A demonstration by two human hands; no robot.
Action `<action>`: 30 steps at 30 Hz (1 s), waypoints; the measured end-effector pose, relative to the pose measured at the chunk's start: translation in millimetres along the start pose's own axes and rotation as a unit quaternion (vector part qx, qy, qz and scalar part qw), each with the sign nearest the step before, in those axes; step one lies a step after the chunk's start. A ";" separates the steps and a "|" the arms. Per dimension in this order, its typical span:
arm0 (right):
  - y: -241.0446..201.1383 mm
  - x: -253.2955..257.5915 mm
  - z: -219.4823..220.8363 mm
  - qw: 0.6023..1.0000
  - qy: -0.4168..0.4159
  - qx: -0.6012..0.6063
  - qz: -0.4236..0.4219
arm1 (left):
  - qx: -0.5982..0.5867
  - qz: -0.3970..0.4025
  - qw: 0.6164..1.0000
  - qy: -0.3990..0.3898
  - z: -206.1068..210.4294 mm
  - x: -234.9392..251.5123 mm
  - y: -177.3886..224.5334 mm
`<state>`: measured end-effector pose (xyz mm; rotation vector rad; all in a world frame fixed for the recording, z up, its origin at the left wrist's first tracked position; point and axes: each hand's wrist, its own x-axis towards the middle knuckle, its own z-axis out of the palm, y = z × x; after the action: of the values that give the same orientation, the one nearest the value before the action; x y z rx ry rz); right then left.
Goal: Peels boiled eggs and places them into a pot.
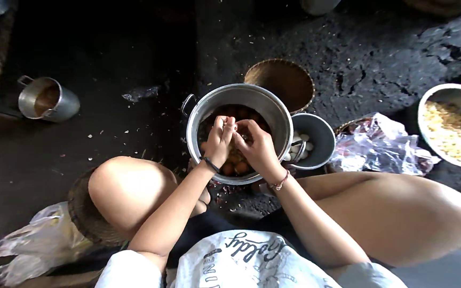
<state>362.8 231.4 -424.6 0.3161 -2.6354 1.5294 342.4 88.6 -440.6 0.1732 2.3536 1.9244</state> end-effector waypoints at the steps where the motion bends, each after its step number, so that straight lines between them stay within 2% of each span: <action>1: -0.1 -0.3 0.7 1.000 0.000 -0.006 0.000 | -0.010 0.004 1.000 0.012 3.1 2.8 -1.8; 7: -3.1 -1.8 2.7 1.000 -0.002 -0.013 -0.007 | -0.010 0.018 0.999 0.042 4.9 3.4 -2.8; 14: -4.1 -3.2 1.3 1.000 -0.003 0.001 -0.021 | 0.020 0.018 0.999 0.030 -2.1 -8.8 0.4; 25: -3.4 -2.7 -7.1 0.999 -0.018 0.043 0.022 | 0.031 0.041 0.998 0.028 -1.5 -7.6 1.3; 30: -2.8 2.4 -10.3 0.997 -0.043 -0.029 -0.051 | 0.073 0.036 0.996 0.027 -3.8 -7.5 2.6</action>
<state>360.7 238.6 -416.7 0.5158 -2.6760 1.4373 349.4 84.2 -437.3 0.2238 2.5588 1.8071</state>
